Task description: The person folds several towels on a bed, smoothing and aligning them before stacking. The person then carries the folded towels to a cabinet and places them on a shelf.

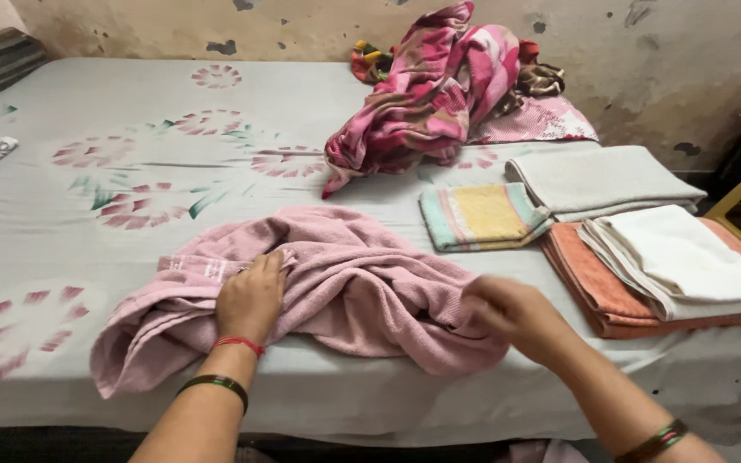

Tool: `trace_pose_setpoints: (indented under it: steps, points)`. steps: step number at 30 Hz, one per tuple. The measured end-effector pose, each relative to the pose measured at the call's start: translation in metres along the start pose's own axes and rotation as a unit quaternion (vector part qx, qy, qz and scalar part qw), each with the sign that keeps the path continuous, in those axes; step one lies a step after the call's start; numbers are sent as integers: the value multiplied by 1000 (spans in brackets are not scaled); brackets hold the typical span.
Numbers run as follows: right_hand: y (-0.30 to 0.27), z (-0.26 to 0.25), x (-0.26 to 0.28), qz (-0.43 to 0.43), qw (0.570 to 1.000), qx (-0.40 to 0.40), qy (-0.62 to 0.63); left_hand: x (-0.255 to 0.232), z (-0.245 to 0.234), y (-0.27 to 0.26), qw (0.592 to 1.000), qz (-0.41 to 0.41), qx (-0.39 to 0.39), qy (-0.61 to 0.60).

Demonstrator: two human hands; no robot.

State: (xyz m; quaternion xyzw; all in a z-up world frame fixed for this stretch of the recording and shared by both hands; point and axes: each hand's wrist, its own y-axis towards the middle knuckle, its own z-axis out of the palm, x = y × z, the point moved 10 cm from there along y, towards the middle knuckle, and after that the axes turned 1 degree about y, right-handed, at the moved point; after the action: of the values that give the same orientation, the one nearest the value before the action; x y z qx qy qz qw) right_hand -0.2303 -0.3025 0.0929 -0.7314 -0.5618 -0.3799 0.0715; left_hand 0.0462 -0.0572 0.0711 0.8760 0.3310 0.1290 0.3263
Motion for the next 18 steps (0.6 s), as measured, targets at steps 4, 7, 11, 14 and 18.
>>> trace_pose_setpoints:
  steps: [4,7,11,14,18]
  points:
    - [-8,31,15,-52,975,183,-111,1,-2,-5,1000,-4,8,-4]
    - [2,7,-9,16,985,168,-20,2,1,1,1000,-7,6,-6]
    - [-6,-57,-46,111,945,97,292,5,0,-1,1000,-16,7,-5]
    - [-15,-99,-57,127,906,44,400,2,-3,1,1000,-12,7,-8]
    - [-30,-125,-80,328,942,66,12,2,-6,2,998,-36,42,-9]
